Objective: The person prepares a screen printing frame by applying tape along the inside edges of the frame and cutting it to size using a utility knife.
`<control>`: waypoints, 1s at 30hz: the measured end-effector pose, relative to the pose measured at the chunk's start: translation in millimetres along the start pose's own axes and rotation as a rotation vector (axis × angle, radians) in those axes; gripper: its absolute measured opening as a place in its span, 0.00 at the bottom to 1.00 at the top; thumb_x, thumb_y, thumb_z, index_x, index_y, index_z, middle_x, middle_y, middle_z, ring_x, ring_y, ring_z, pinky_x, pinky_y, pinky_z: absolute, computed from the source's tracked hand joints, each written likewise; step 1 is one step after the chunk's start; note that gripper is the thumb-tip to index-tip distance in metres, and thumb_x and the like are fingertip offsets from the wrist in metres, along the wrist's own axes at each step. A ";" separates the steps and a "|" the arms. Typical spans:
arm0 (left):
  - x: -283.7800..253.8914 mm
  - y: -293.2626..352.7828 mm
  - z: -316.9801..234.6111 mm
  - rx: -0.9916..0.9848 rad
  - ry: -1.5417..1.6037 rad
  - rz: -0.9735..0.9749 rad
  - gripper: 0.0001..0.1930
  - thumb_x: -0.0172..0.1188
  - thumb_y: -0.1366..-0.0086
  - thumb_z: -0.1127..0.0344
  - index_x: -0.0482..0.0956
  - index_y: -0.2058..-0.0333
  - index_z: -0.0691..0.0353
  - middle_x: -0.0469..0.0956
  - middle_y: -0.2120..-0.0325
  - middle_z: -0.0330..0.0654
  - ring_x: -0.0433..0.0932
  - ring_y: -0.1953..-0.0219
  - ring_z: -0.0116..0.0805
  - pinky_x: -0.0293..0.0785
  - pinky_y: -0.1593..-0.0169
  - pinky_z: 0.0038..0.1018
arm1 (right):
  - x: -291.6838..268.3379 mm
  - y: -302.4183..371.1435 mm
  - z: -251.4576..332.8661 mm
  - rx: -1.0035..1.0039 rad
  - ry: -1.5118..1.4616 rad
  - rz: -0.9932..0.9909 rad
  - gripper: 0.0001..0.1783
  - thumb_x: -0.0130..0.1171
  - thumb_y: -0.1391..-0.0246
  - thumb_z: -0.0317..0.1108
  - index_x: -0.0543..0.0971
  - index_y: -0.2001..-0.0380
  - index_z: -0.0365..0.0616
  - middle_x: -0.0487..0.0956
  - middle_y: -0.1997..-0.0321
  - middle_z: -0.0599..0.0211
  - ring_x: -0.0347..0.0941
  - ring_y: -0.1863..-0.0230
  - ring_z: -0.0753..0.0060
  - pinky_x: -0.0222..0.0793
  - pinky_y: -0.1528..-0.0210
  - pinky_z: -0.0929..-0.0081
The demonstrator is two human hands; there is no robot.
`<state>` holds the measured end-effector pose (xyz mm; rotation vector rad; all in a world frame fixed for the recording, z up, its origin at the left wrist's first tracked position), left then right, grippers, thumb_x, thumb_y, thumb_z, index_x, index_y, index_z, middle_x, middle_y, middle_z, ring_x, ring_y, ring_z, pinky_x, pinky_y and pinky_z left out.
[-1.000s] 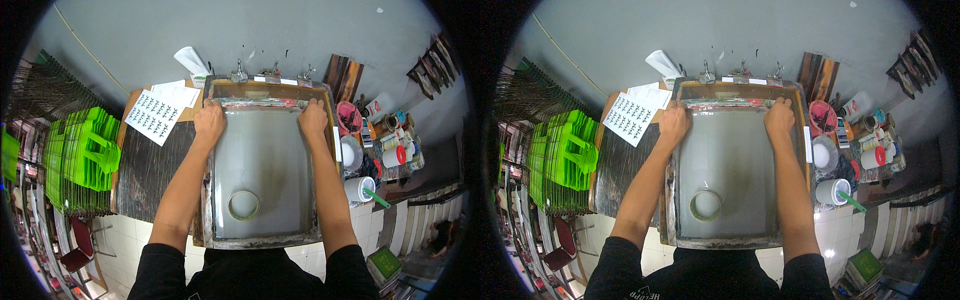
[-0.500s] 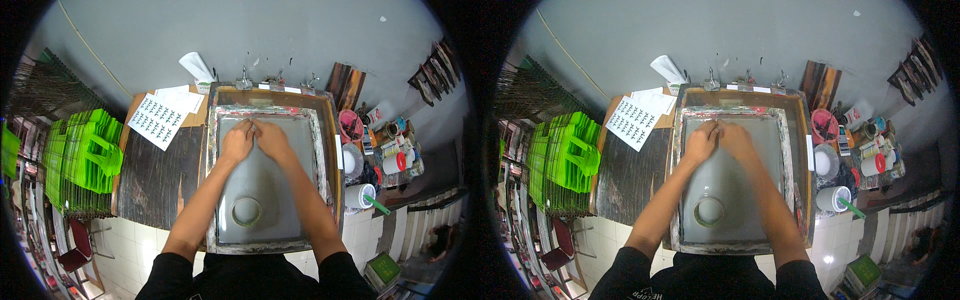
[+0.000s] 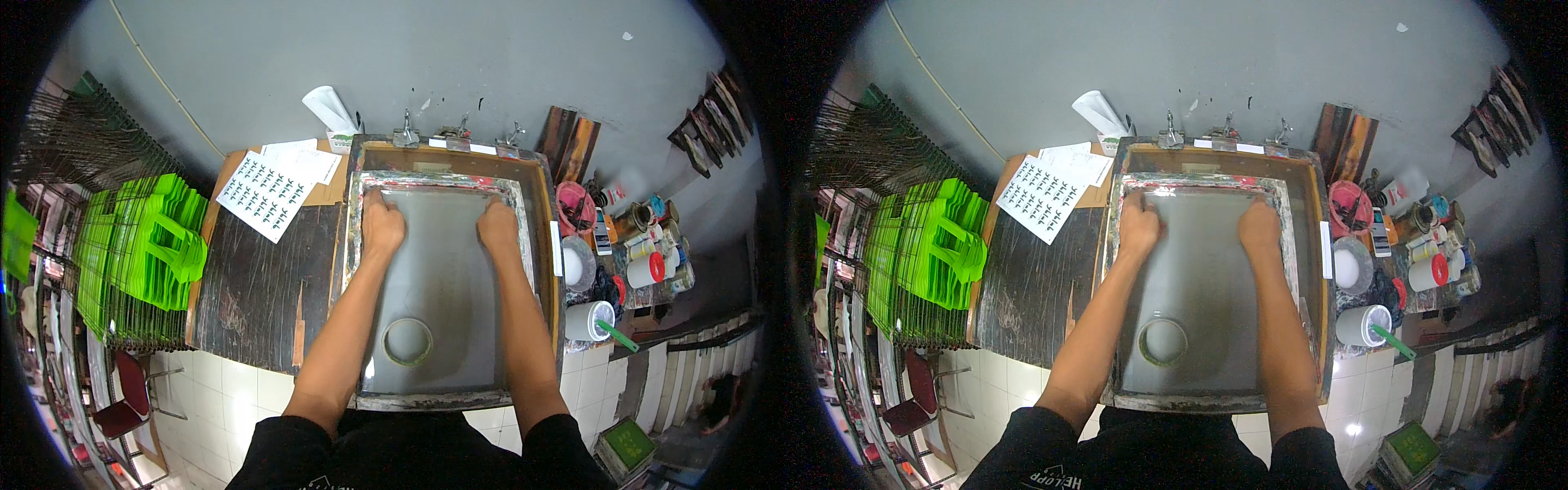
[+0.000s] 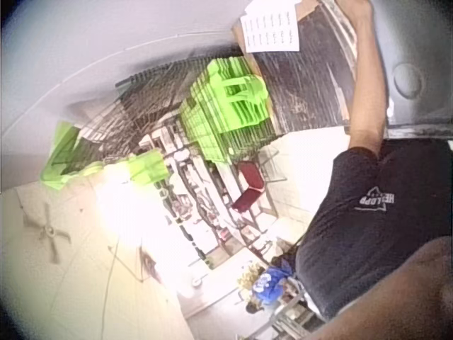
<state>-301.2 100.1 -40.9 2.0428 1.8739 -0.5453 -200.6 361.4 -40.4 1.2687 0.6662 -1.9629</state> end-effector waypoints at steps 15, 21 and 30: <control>-28.2 -2.4 -64.4 0.576 -0.702 0.052 0.37 0.61 0.36 0.69 0.58 0.29 0.61 0.52 0.26 0.59 0.55 0.26 0.58 0.52 0.26 0.52 | 1.9 51.2 73.7 -0.398 -0.150 -0.140 0.26 0.57 0.41 0.32 0.73 0.41 0.32 0.79 0.48 0.39 0.75 0.47 0.38 0.70 0.41 0.47; -15.1 -55.5 -57.8 0.493 -0.782 0.362 0.25 0.65 0.39 0.68 0.77 0.42 0.61 0.76 0.42 0.57 0.75 0.40 0.56 0.72 0.38 0.49 | 35.6 42.9 135.0 -0.540 -0.099 -0.099 0.16 0.59 0.43 0.35 0.82 0.54 0.38 0.80 0.53 0.52 0.74 0.45 0.50 0.66 0.40 0.52; -17.9 -68.1 -47.2 0.724 -0.841 0.437 0.23 0.60 0.41 0.76 0.78 0.45 0.64 0.79 0.48 0.58 0.80 0.47 0.58 0.78 0.43 0.45 | -21.0 12.0 36.7 -0.065 0.096 -0.141 0.18 0.58 0.45 0.30 0.77 0.55 0.26 0.76 0.49 0.36 0.73 0.45 0.38 0.70 0.40 0.50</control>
Point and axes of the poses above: each hand's wrist, its own y-axis away from the middle knuckle, its own x-axis out of the palm, z = x × y, the point moved 7 cm from there along -y, towards the middle knuckle
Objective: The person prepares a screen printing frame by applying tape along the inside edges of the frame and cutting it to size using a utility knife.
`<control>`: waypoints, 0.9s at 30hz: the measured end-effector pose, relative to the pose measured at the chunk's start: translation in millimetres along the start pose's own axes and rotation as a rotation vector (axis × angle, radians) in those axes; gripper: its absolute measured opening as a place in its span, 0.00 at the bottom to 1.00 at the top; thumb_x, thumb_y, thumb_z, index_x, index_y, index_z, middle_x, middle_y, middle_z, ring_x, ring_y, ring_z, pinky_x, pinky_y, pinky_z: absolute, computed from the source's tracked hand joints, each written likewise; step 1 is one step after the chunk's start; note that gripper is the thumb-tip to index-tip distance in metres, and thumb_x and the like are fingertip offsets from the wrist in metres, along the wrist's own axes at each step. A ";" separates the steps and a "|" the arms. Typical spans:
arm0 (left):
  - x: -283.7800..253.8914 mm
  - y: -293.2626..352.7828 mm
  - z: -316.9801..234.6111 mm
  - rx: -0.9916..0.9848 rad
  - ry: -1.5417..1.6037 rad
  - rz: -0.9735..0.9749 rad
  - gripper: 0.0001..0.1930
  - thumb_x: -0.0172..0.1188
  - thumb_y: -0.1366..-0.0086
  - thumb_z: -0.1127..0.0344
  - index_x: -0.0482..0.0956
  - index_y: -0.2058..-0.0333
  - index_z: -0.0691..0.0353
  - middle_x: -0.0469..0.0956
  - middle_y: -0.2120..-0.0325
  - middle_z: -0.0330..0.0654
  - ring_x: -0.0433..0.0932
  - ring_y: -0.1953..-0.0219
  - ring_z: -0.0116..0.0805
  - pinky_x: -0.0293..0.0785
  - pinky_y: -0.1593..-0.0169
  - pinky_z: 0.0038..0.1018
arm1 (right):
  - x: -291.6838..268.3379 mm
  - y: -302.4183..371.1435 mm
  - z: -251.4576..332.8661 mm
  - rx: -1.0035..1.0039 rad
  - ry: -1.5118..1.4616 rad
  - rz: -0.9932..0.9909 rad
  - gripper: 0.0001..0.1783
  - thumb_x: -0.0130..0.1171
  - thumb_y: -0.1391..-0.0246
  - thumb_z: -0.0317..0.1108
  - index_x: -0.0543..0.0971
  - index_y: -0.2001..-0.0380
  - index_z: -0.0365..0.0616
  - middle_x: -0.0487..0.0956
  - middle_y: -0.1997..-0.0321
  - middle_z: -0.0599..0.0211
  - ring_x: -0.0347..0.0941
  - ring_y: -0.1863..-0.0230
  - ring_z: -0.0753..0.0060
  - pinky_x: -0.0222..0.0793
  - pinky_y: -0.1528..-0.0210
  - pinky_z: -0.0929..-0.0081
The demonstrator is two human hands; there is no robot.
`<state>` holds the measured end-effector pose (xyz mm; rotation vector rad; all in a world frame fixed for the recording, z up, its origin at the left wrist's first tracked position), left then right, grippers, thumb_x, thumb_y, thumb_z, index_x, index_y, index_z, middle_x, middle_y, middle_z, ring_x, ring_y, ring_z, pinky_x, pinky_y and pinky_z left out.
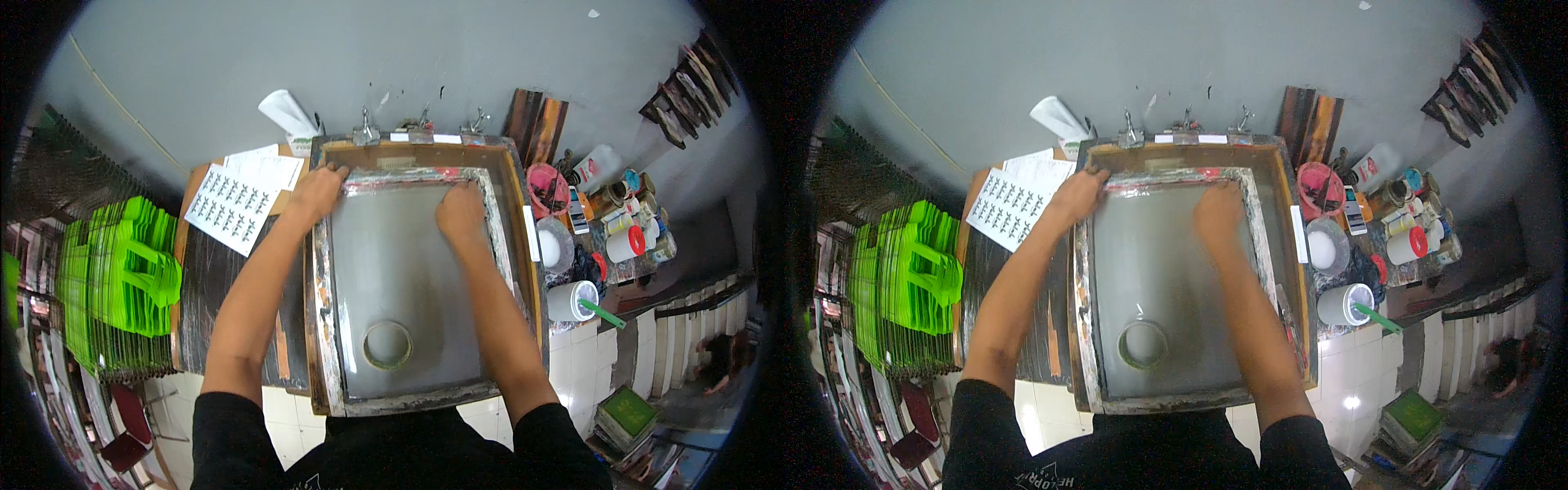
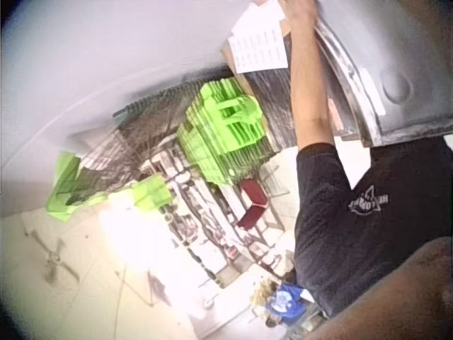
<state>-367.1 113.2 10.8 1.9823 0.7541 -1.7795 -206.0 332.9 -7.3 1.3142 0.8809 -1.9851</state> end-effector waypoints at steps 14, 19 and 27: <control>-59.1 117.0 -55.4 -0.094 0.656 -0.249 0.23 0.64 0.34 0.65 0.78 0.42 0.62 0.79 0.42 0.52 0.73 0.35 0.51 0.63 0.29 0.40 | -84.5 123.4 -50.7 -0.059 -0.514 0.011 0.30 0.63 0.39 0.33 0.70 0.36 0.32 0.73 0.36 0.39 0.75 0.41 0.42 0.71 0.36 0.54; -46.0 246.0 -176.6 0.219 0.565 0.090 0.20 0.69 0.43 0.70 0.82 0.50 0.61 0.83 0.48 0.45 0.74 0.35 0.43 0.55 0.27 0.52 | -77.1 210.9 -58.1 0.031 -0.735 0.434 0.26 0.64 0.40 0.31 0.76 0.39 0.41 0.81 0.44 0.49 0.75 0.41 0.51 0.69 0.37 0.59; -26.1 273.1 -205.1 0.181 0.290 -0.029 0.13 0.66 0.42 0.76 0.82 0.57 0.65 0.83 0.58 0.46 0.73 0.36 0.41 0.49 0.28 0.60 | -46.5 235.6 6.5 -0.363 -0.764 0.492 0.20 0.67 0.46 0.26 0.83 0.49 0.43 0.84 0.46 0.58 0.76 0.44 0.53 0.71 0.39 0.61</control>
Point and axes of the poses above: each hand's wrist, its own y-axis away from the middle knuckle, its own x-axis out of the palm, z = x × y, the point moved 7 cm from there along -y, towards the middle knuckle
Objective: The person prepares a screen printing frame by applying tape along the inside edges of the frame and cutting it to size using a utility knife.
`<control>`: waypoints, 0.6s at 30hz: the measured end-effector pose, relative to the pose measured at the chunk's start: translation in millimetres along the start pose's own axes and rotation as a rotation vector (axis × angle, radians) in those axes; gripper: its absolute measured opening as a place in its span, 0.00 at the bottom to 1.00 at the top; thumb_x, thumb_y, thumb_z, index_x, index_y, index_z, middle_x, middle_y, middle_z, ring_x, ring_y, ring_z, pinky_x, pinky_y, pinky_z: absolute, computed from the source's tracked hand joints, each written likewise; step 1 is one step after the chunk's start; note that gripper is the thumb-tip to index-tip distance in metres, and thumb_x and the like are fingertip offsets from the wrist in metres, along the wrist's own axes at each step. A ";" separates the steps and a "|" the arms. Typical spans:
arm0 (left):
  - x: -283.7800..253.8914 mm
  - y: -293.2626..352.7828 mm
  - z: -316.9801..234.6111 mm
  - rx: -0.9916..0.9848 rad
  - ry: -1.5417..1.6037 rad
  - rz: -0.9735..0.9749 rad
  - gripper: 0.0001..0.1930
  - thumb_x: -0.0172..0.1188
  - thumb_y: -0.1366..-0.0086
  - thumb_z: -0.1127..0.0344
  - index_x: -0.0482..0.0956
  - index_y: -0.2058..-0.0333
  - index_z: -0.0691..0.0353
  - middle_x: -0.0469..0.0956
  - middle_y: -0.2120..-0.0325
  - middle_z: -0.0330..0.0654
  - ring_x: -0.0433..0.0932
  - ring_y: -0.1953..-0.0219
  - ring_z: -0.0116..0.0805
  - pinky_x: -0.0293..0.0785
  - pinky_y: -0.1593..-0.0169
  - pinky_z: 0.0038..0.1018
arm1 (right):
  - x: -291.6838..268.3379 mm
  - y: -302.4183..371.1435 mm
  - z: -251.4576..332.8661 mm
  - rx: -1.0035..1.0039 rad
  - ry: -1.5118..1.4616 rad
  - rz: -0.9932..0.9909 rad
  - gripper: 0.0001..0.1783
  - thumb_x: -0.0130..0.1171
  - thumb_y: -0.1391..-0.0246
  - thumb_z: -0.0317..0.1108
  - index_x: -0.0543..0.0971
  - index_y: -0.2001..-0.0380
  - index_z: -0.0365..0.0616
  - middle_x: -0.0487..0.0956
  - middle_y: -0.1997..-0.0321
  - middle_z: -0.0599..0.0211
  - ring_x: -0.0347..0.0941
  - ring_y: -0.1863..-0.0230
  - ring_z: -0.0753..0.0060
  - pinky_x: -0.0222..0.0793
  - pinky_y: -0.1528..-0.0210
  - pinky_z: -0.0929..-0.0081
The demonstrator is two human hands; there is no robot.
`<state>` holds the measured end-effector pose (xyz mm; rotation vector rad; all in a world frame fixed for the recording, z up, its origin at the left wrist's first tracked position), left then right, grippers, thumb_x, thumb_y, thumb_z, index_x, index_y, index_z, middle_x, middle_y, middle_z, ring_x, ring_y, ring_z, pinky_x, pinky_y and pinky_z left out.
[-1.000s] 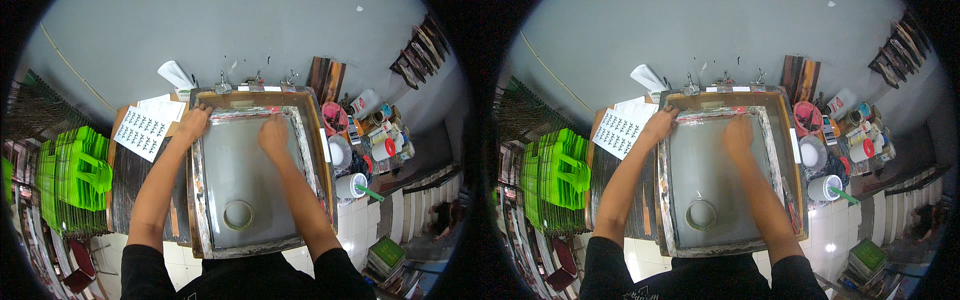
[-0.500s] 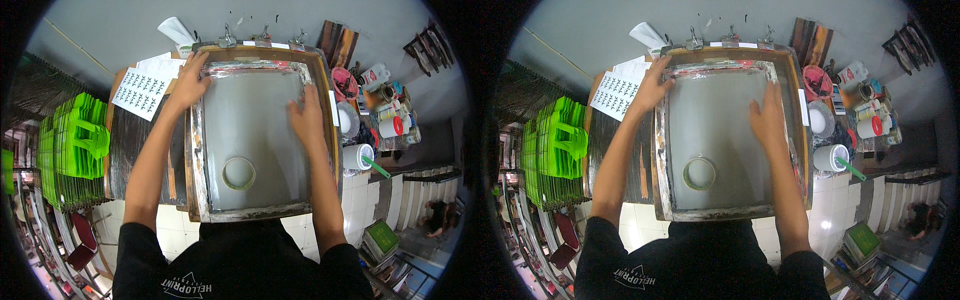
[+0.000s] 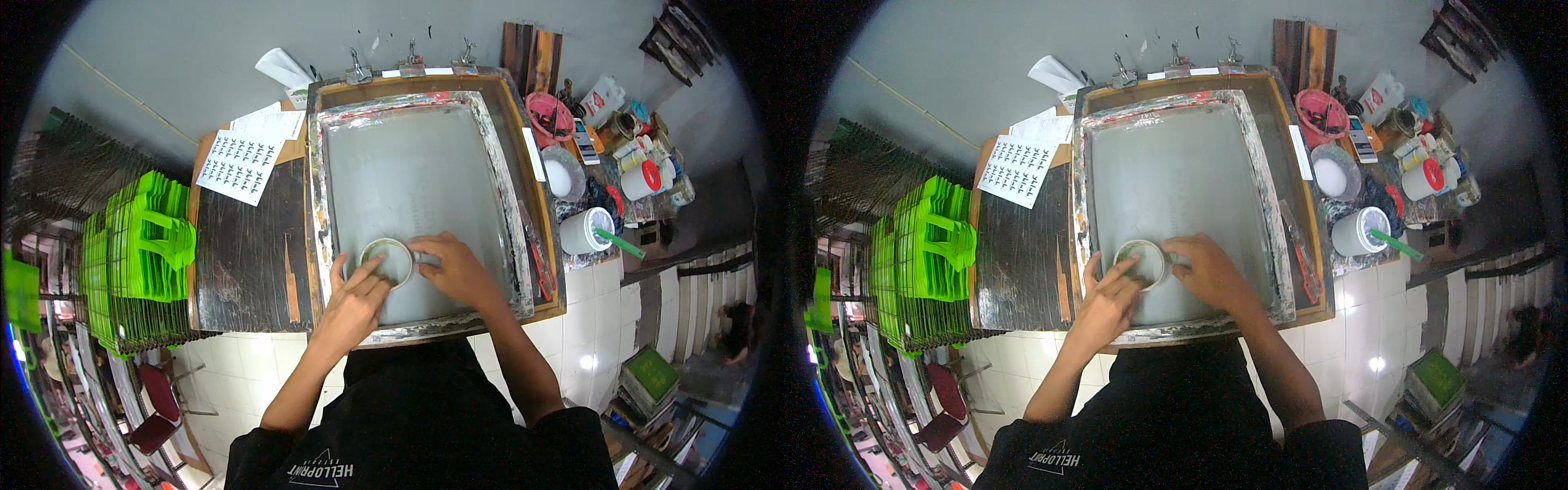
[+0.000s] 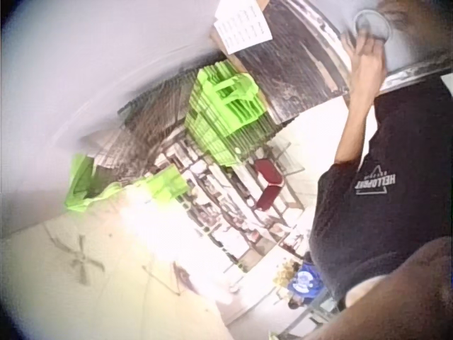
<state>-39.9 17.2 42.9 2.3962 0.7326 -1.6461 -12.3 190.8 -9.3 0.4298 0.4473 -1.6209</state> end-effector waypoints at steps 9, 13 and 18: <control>-50.1 38.8 -49.4 -0.051 0.448 0.042 0.07 0.66 0.39 0.71 0.81 0.62 0.64 0.83 0.64 0.48 0.81 0.52 0.46 0.66 0.39 0.46 | -21.1 75.5 48.4 0.090 -0.341 0.053 0.08 0.70 0.45 0.26 0.86 0.60 0.40 0.85 0.57 0.62 0.81 0.55 0.70 0.76 0.51 0.71; -31.3 51.3 -52.8 -0.156 0.722 0.118 0.10 0.66 0.36 0.68 0.79 0.60 0.67 0.81 0.67 0.54 0.81 0.64 0.52 0.76 0.56 0.41 | -11.4 110.6 47.5 0.290 -0.490 -0.020 0.10 0.69 0.40 0.30 0.85 0.58 0.37 0.85 0.62 0.63 0.80 0.61 0.75 0.75 0.56 0.73; -17.8 48.0 -61.9 -0.184 0.823 0.189 0.09 0.65 0.35 0.69 0.78 0.60 0.68 0.81 0.69 0.54 0.83 0.66 0.48 0.77 0.63 0.37 | -6.0 133.1 29.6 0.528 -0.654 -0.107 0.09 0.69 0.41 0.30 0.86 0.59 0.37 0.84 0.66 0.68 0.76 0.67 0.80 0.72 0.62 0.78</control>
Point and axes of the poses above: each hand's wrist, its own y-axis away from the middle knuckle, its own x-axis out of the palm, z = x × y, the point moved 7 cm from there along -y, towards the middle knuckle
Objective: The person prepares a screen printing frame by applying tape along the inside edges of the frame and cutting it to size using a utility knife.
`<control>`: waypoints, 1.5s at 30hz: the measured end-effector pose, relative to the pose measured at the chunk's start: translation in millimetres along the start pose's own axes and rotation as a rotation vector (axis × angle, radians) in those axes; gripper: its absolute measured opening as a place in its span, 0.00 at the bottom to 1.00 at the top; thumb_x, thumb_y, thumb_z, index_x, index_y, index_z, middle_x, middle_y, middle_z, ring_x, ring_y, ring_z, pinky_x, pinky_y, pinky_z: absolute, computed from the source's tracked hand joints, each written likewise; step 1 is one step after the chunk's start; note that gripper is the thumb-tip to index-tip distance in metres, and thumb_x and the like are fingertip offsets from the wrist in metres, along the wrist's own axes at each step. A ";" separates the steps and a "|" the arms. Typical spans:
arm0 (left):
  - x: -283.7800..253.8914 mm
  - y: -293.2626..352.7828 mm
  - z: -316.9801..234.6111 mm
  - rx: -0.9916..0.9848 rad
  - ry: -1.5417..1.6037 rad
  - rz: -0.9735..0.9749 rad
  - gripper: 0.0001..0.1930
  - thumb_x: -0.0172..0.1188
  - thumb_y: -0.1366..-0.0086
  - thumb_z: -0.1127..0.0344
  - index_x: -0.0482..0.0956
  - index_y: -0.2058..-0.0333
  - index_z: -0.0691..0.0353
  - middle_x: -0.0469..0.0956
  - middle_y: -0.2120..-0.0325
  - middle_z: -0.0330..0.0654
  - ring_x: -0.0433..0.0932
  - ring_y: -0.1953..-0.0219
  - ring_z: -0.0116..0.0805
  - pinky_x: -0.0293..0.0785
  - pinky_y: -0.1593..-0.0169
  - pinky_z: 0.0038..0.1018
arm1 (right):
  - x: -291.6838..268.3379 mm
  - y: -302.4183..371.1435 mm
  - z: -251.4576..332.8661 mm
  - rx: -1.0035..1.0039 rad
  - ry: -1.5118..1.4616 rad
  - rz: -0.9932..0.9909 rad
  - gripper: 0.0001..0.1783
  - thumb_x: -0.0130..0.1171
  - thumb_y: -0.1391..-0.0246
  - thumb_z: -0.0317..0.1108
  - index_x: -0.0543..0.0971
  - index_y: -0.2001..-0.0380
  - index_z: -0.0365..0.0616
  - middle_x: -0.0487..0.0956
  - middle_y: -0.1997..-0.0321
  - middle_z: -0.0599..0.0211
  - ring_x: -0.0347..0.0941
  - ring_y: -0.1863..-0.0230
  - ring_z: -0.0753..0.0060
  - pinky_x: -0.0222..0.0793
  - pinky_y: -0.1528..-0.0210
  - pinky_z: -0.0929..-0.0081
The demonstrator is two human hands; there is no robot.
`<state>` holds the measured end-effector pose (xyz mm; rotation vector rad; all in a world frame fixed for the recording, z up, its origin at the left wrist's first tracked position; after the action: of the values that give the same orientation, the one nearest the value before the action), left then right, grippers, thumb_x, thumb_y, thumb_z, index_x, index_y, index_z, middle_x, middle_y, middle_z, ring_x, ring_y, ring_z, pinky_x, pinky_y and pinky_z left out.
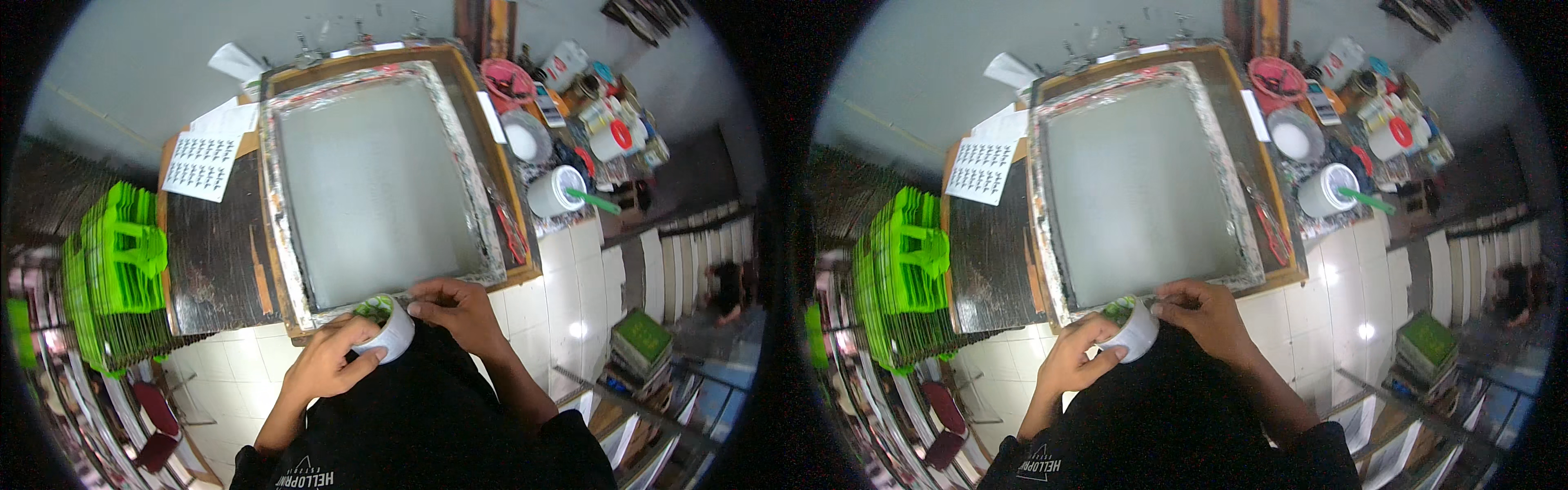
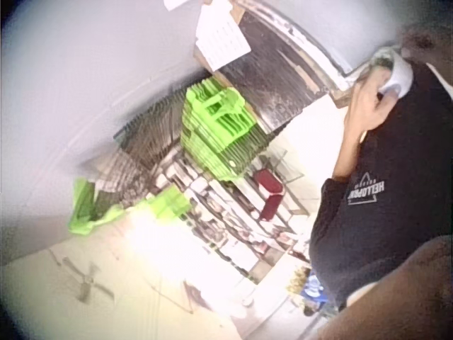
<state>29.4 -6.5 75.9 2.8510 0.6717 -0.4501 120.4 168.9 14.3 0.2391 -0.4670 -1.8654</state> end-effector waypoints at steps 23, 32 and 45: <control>-20.8 -24.2 17.7 -0.294 -0.223 0.033 0.05 0.64 0.38 0.71 0.80 0.67 0.67 0.81 0.78 0.43 0.79 0.76 0.24 0.73 0.71 0.26 | -111.7 33.9 -13.5 -0.230 0.599 -0.782 0.10 0.70 0.45 0.27 0.87 0.60 0.37 0.84 0.66 0.55 0.80 0.66 0.65 0.74 0.58 0.74; -20.6 -22.1 20.4 -0.253 -0.174 -0.012 0.08 0.65 0.39 0.68 0.80 0.66 0.67 0.77 0.83 0.49 0.75 0.84 0.33 0.69 0.76 0.31 | -110.1 31.3 -17.7 -0.132 0.587 -0.816 0.19 0.71 0.46 0.28 0.79 0.52 0.36 0.84 0.72 0.54 0.82 0.72 0.67 0.75 0.68 0.69; -21.3 -23.5 20.6 -0.165 -0.111 0.055 0.10 0.64 0.36 0.65 0.80 0.64 0.67 0.79 0.78 0.48 0.75 0.80 0.37 0.69 0.73 0.31 | -128.5 14.4 -55.1 -0.187 0.602 -0.820 0.15 0.69 0.38 0.41 0.81 0.65 0.38 0.74 0.76 0.72 0.66 0.72 0.78 0.66 0.68 0.75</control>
<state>-4.6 0.7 61.1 2.6606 0.5804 -0.5155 197.5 274.5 -37.4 0.9373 0.2752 -2.4539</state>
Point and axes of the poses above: each hand's wrist, its own y-axis away from the middle knuckle, its own x-axis out of the palm, z = x × y, the point moved 7 cm from there along -y, towards the middle knuckle
